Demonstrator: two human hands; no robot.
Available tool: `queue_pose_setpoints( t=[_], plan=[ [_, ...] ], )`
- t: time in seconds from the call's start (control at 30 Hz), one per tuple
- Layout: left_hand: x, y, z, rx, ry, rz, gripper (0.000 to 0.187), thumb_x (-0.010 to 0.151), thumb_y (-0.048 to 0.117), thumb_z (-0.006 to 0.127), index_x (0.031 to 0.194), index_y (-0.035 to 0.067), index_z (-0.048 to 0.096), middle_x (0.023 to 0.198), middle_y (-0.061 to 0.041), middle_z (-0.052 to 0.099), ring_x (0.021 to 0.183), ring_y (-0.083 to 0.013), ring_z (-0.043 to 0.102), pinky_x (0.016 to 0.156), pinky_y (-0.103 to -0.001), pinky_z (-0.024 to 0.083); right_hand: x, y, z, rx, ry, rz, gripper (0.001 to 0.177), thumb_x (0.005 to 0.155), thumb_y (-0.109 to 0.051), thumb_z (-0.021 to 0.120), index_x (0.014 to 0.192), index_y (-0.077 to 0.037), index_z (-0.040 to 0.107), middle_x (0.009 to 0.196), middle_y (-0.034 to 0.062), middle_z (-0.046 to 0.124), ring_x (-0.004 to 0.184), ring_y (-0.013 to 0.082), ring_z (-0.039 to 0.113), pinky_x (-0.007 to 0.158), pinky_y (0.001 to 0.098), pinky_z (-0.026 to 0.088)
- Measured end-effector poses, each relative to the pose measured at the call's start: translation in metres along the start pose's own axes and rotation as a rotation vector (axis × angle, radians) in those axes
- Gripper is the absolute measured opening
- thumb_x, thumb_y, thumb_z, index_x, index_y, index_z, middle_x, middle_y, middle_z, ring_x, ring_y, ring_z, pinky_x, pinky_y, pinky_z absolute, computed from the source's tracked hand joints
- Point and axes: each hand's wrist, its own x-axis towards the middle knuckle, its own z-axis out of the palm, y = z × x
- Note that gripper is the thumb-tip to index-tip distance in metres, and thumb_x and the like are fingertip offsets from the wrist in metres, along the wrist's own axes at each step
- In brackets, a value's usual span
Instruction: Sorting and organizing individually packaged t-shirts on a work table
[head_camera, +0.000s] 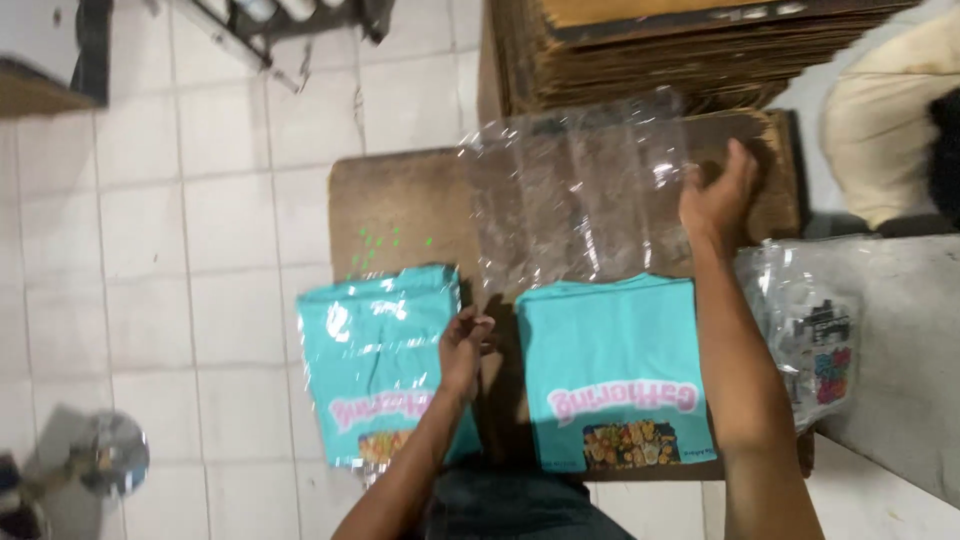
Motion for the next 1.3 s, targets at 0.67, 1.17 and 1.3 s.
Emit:
queue_pose_setpoints(
  t=[0.67, 1.17, 1.3],
  plan=[
    [-0.005, -0.064, -0.342, 0.830, 0.583, 0.539, 0.046, 0.073, 0.034, 0.089, 0.110, 0.011, 0.074, 0.106, -0.008, 0.063, 0.098, -0.0334, 0.067, 0.090, -0.043, 0.054, -0.459, -0.117, 0.066, 0.112, -0.701, 0.245, 0.048, 0.074, -0.023, 0.091, 0.118, -0.016, 0.073, 0.093, 0.0049, 0.075, 0.081, 0.0201, 0.069, 0.075, 0.0307, 0.055],
    [-0.069, -0.097, -0.364, 0.998, 0.022, 1.155, 0.053, 0.073, 0.014, 0.084, 0.122, 0.013, 0.064, 0.137, -0.018, 0.057, 0.136, -0.0418, 0.050, 0.112, -0.056, 0.040, -0.538, -0.206, -0.032, 0.131, -0.323, 0.088, 0.030, 0.091, -0.006, 0.075, 0.119, -0.003, 0.065, 0.109, 0.0192, 0.065, 0.103, 0.0412, 0.065, 0.087, 0.0487, 0.051],
    [-0.088, -0.101, -0.368, 1.152, -0.014, 1.281, 0.045, 0.080, 0.009, 0.075, 0.122, 0.014, 0.059, 0.148, -0.017, 0.051, 0.144, -0.0404, 0.044, 0.117, -0.057, 0.032, -0.598, -0.234, -0.045, 0.401, -0.719, 0.519, 0.020, 0.090, -0.012, 0.077, 0.110, -0.013, 0.078, 0.087, 0.0121, 0.076, 0.073, 0.0219, 0.072, 0.071, 0.0344, 0.060]
  ],
)
